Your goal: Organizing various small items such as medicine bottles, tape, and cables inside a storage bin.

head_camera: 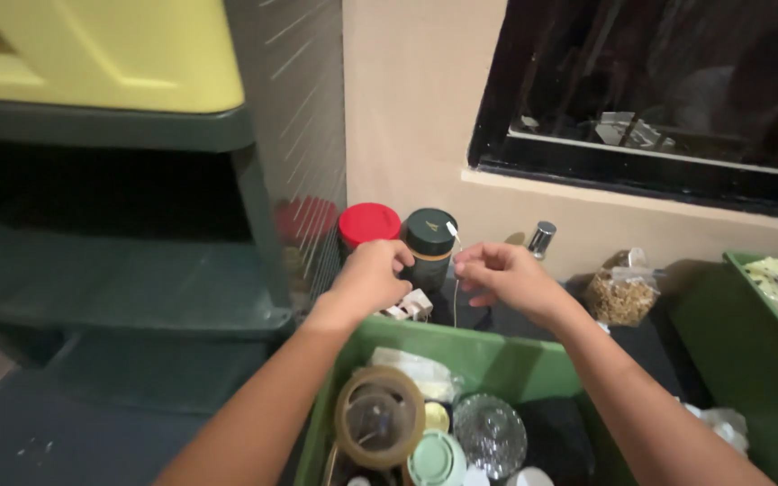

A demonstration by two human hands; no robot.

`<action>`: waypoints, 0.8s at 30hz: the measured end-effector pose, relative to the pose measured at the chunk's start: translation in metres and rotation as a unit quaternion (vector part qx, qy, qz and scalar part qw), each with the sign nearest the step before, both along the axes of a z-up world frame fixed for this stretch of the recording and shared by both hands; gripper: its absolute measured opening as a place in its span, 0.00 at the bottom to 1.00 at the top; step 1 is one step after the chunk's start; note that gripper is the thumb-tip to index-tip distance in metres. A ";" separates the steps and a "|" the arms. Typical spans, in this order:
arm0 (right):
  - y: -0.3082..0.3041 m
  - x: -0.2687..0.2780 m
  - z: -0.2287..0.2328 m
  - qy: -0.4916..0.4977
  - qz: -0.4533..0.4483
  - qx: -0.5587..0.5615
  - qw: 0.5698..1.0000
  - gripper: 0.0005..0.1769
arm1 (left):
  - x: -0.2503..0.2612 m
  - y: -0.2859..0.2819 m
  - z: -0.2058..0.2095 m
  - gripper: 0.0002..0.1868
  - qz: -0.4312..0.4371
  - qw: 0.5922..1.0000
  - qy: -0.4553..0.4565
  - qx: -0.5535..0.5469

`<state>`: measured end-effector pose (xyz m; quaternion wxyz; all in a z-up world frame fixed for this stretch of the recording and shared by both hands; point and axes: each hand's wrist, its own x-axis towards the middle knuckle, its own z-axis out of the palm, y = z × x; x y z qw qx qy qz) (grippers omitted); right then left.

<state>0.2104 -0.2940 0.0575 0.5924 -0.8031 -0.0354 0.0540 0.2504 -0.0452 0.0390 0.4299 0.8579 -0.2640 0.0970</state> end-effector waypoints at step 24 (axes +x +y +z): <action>-0.052 0.139 -0.147 -0.073 0.011 -0.118 0.990 0.22 | 0.158 -0.145 -0.138 0.26 -0.036 0.899 0.204 0.386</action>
